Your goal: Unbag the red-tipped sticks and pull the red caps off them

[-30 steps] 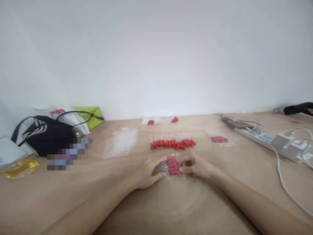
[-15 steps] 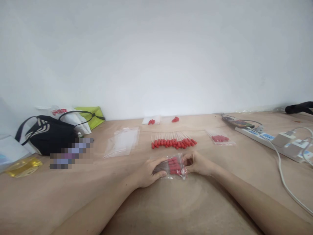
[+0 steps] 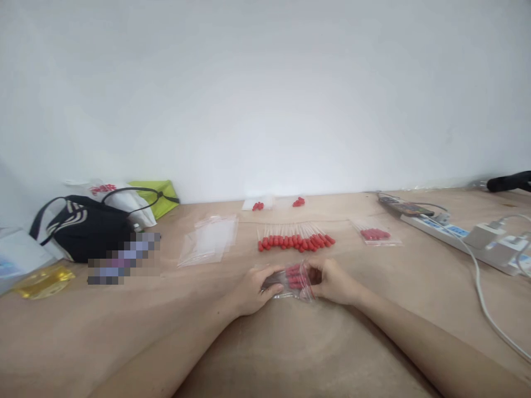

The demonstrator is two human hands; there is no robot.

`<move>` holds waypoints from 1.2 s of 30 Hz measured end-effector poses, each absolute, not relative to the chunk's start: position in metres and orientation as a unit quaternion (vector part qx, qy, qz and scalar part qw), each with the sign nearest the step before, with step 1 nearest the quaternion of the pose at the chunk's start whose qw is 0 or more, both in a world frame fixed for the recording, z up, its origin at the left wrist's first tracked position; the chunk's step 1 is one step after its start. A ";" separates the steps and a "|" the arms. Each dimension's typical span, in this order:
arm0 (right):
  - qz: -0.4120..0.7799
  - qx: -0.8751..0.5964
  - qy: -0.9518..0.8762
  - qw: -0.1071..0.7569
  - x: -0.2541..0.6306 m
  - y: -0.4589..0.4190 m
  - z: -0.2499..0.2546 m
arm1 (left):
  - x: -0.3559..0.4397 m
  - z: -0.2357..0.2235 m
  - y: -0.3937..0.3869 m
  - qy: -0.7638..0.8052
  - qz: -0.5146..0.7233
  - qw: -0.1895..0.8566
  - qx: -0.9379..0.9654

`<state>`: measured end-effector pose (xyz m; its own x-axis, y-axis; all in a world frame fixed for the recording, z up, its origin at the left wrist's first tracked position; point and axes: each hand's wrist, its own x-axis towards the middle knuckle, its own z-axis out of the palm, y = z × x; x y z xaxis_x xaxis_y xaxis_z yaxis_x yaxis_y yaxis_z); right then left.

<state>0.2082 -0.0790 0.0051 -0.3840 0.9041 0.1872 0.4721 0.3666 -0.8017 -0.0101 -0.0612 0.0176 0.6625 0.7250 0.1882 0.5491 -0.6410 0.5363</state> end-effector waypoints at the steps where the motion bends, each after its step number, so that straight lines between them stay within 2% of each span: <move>1: 0.319 -0.455 -0.767 0.320 0.208 -0.080 0.006 | -0.010 0.018 -0.061 0.363 0.197 0.223 0.883; 4: 0.284 -0.445 -0.787 0.319 0.208 -0.082 0.011 | -0.010 0.019 -0.062 0.365 0.195 0.223 0.883; 11: 0.295 -0.411 -0.805 0.310 0.208 -0.080 0.015 | -0.011 0.019 -0.060 0.371 0.190 0.227 0.880; 18: 0.405 -0.407 -0.767 0.288 0.231 -0.070 0.020 | -0.012 0.018 -0.061 0.383 0.177 0.225 0.878; 29: 0.557 -0.402 -0.634 0.356 0.238 -0.062 0.011 | -0.013 0.020 -0.059 0.311 0.184 0.234 0.903; 36: 0.571 -0.443 -0.607 0.331 0.272 -0.062 0.034 | -0.018 0.019 -0.056 0.309 0.151 0.235 0.909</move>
<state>0.2719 -0.0623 0.0338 -0.3885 0.9156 -0.1038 0.1593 -0.0442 -0.9862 -0.0185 -0.0559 0.0191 0.7631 0.6332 0.1295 0.4910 -0.6983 0.5209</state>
